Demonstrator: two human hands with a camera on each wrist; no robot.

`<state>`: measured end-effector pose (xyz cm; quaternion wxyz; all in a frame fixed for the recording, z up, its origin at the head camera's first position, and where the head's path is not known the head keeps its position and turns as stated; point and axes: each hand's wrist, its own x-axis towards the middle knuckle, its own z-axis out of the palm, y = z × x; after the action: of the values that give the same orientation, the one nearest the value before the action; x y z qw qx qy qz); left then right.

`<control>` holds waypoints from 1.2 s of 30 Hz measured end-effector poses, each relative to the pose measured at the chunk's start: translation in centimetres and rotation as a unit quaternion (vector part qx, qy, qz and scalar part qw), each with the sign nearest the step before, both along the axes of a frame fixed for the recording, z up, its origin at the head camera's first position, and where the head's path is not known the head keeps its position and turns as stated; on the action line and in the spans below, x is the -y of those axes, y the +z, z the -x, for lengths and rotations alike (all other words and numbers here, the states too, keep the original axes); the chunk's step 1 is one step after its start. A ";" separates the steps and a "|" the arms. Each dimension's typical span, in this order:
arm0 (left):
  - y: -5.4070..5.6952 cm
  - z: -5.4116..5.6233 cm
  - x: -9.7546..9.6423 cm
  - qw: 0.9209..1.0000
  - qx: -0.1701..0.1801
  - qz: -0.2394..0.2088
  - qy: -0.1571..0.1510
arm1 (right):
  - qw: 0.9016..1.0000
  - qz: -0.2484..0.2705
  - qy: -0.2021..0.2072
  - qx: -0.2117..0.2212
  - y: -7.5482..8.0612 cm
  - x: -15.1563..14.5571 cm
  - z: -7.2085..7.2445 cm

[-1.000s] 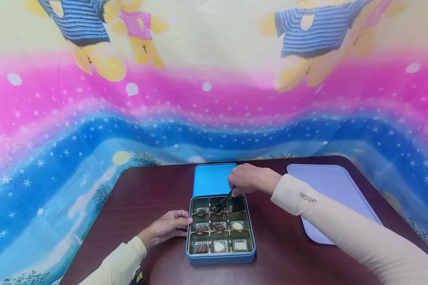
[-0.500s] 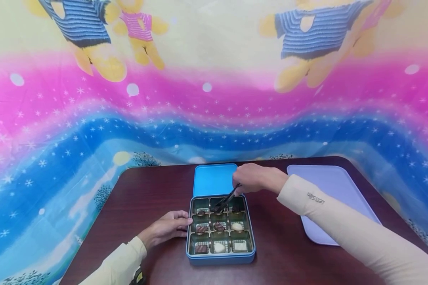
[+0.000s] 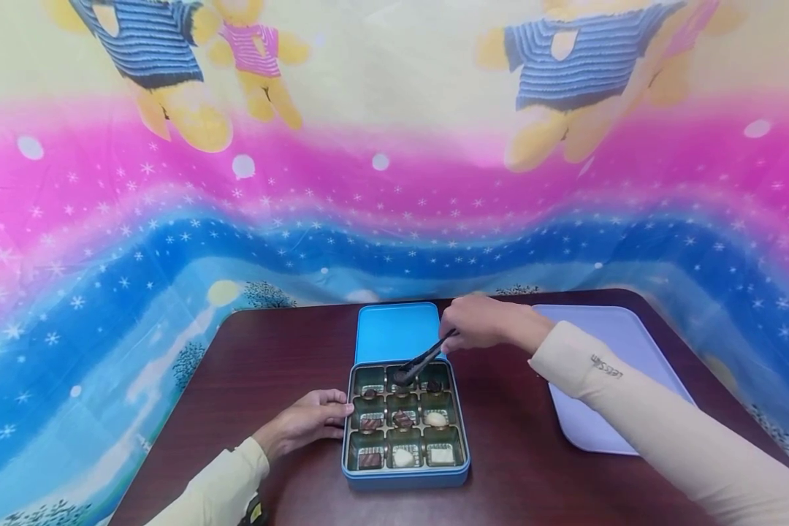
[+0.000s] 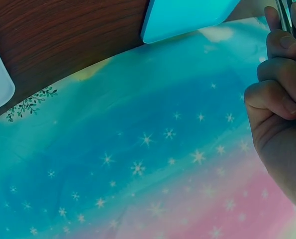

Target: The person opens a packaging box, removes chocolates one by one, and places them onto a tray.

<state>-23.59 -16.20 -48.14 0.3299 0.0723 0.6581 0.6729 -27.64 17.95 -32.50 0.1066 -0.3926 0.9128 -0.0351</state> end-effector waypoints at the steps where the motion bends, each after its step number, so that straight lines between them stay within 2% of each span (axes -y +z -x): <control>1: 0.0 0.0 0.0 1.000 0.000 -0.001 0.000 | 1.000 0.003 -0.004 0.001 0.1 -0.1 0.0; 8: -0.1 -0.1 0.1 1.000 0.000 0.000 0.001 | 0.998 0.030 -0.043 0.022 0.6 -1.5 0.2; 17: -0.2 0.0 0.0 1.000 0.000 0.003 0.005 | 0.995 0.078 -0.061 0.005 1.4 -4.6 0.3; 25: -0.1 0.0 0.0 1.000 0.001 -0.002 0.003 | 0.988 0.118 -0.100 0.016 1.5 -8.1 0.9; 36: -0.4 0.2 0.1 1.000 0.000 -0.002 0.004 | 0.979 0.140 -0.146 0.002 0.9 -13.5 1.5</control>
<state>-23.77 -16.26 -48.52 0.3273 0.0702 0.6572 0.6753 -29.15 31.44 -31.56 0.0466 -0.2658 0.9462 -0.1787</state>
